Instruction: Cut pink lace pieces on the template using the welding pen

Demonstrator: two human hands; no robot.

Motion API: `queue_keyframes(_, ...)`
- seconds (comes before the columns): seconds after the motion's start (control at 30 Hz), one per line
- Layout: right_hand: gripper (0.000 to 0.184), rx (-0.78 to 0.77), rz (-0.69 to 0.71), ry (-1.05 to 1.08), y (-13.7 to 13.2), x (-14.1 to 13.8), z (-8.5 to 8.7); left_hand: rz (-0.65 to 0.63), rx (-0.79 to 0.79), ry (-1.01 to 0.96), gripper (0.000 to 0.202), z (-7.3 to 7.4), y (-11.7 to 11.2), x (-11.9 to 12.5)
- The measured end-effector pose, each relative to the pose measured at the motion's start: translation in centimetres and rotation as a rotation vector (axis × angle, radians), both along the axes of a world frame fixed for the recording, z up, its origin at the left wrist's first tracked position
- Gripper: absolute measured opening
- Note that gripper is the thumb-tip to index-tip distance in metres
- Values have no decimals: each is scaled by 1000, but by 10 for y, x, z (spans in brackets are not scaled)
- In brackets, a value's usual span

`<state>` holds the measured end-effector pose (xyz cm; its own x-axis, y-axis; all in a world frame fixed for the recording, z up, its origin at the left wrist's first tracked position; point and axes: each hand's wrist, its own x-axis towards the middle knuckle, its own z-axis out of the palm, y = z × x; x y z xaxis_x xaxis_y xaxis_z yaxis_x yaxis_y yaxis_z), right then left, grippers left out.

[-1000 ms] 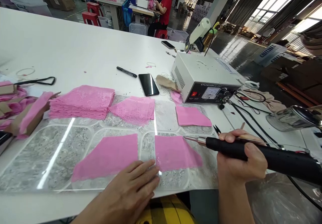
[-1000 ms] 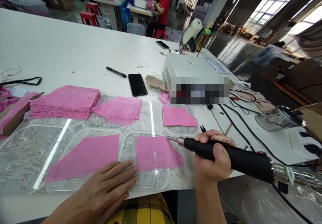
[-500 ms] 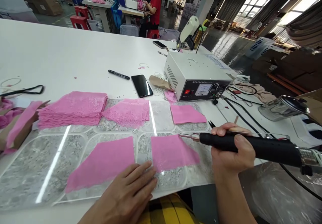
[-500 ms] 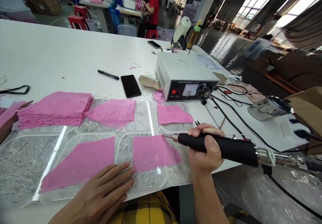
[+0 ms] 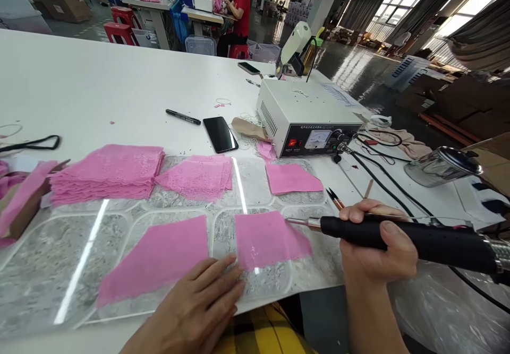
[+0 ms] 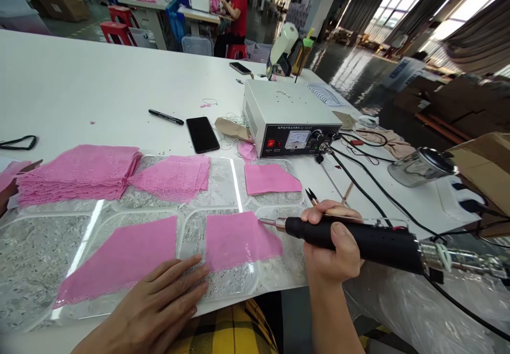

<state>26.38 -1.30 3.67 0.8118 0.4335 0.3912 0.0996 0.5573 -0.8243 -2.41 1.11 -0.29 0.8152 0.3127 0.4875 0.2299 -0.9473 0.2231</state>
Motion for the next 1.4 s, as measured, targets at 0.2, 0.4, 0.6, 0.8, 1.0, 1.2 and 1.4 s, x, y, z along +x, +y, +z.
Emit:
queue_keyframes(0.2,8,0,42,-38,2,0,-5,-6,0,-8,29,3,1,2)
queue_keyframes(0.4,11,2,-16,-10,-1,6,-2,-4,35,10,30,1,2,0)
queue_keyframes(0.6,11,-5,-33,54,-19,16,1,-38,76,83,34,-2,4,-3)
queue_keyframes(0.8,11,-14,-9,4,-27,19,-2,-42,87,101,34,-1,6,-4)
queue_keyframes(1.0,10,-13,12,-32,-24,15,-4,-49,86,118,35,-3,6,-6)
queue_keyframes(1.2,10,-2,3,-25,-22,13,-2,-36,47,89,33,-5,3,-4)
queue_keyframes(1.4,13,1,-36,9,-38,26,0,-29,57,58,34,-7,5,-3)
